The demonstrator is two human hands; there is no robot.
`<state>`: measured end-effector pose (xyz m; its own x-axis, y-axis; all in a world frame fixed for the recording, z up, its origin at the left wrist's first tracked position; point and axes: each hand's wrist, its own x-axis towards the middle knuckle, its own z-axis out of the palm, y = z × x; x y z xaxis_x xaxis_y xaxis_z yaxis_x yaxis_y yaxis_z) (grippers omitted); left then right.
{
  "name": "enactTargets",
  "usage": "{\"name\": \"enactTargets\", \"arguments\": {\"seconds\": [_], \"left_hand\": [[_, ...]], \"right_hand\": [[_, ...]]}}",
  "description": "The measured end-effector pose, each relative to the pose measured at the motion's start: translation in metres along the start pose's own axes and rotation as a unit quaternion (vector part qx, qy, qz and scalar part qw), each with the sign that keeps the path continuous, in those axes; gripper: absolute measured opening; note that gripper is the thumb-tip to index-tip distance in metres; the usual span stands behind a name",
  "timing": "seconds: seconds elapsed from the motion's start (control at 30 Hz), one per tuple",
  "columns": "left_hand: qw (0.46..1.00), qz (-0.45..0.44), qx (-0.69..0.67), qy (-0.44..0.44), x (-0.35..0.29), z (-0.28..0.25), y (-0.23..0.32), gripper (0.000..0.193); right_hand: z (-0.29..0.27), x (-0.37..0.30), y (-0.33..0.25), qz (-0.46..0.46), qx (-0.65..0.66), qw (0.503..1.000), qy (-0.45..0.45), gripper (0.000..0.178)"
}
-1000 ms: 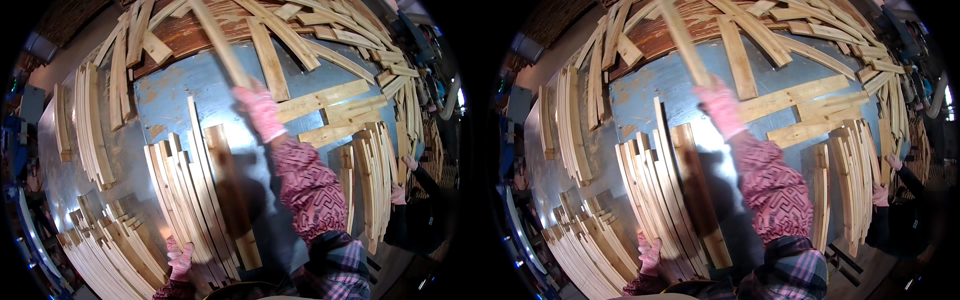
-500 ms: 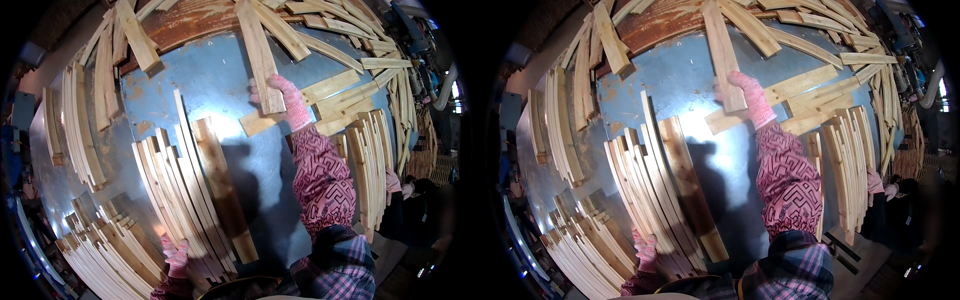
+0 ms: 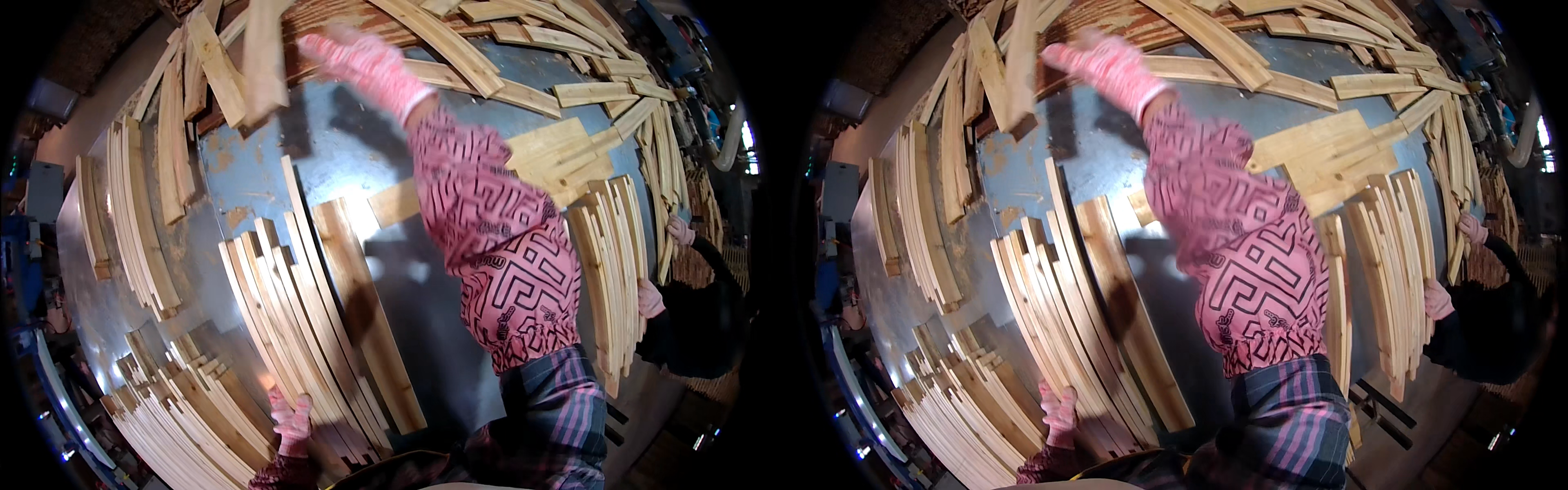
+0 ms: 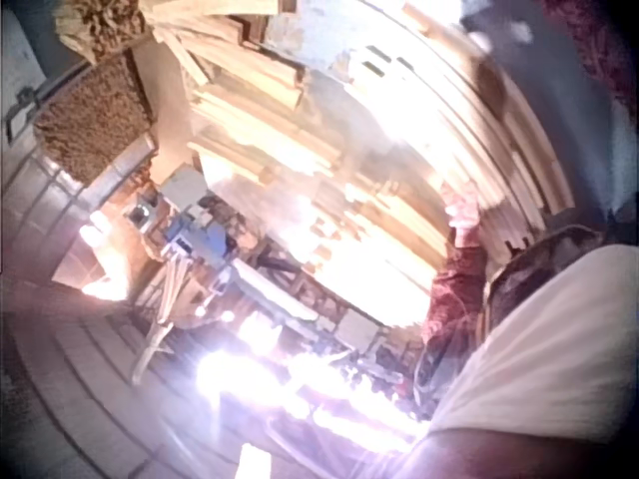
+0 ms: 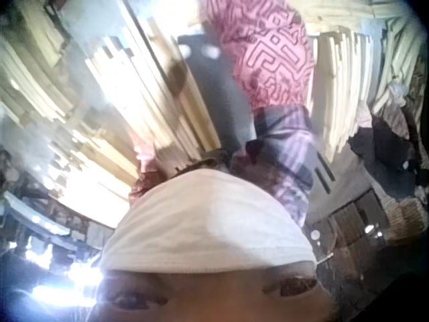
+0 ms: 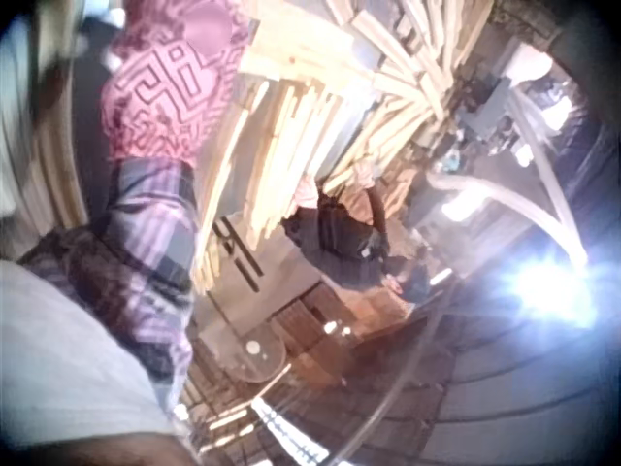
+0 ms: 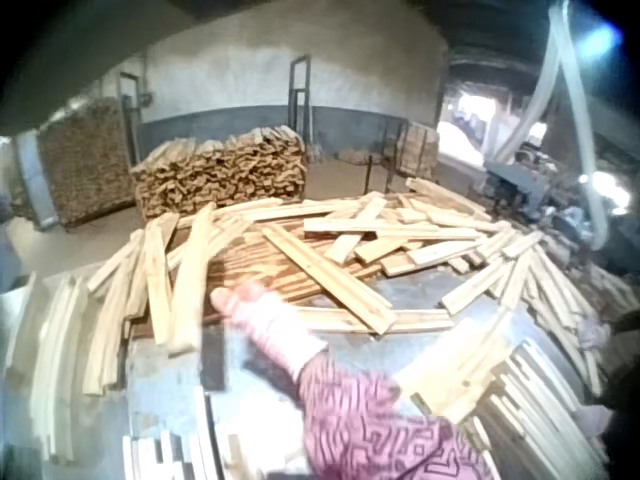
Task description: The person sorts a large pile of wooden slats on a metal table. They pick up individual pieces, inspect them, and arrange them into neat stacks. The person wears pink gloves and a plaid shirt while working in a workshop environment.
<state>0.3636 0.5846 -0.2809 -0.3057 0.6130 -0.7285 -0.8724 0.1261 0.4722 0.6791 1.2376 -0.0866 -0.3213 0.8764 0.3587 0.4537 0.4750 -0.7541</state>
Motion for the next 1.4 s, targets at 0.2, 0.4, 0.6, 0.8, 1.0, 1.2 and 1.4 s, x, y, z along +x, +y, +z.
{"name": "enactTargets", "arguments": {"seconds": [0.2, 0.4, 0.6, 0.8, 1.0, 1.2, 1.4], "left_hand": [[0.865, 0.217, 0.451, -0.050, -0.032, 0.119, -0.001, 0.065], [0.776, 0.187, 0.600, -0.053, -0.049, 0.131, 0.020, 0.085], [0.629, 0.321, 0.708, -0.014, -0.061, 0.167, 0.023, 0.082], [0.767, 0.197, 0.578, -0.195, -0.085, 0.362, -0.017, 0.082], [0.897, -0.100, 0.345, -0.258, -0.026, 0.373, -0.095, 0.074], [0.926, -0.061, 0.296, -0.228, -0.070, 0.331, -0.015, 0.058], [0.948, -0.023, 0.258, -0.186, -0.080, 0.265, 0.028, 0.059]], "right_hand": [[-0.136, -0.033, 0.152, 0.251, -0.549, 0.797, -0.018, 0.100], [-0.150, -0.032, 0.140, 0.372, -0.287, 0.877, -0.103, 0.108], [-0.094, -0.202, 0.022, 0.394, 0.774, 0.496, -0.011, 0.074], [-0.082, -0.343, -0.064, 0.341, 0.815, 0.465, -0.049, 0.081], [-0.081, -0.396, -0.170, 0.524, 0.527, 0.668, 0.050, 0.060], [-0.067, -0.488, -0.151, 0.513, 0.269, 0.802, -0.144, 0.048], [0.052, -0.549, -0.224, 0.486, -0.141, 0.850, -0.146, 0.107]]}}
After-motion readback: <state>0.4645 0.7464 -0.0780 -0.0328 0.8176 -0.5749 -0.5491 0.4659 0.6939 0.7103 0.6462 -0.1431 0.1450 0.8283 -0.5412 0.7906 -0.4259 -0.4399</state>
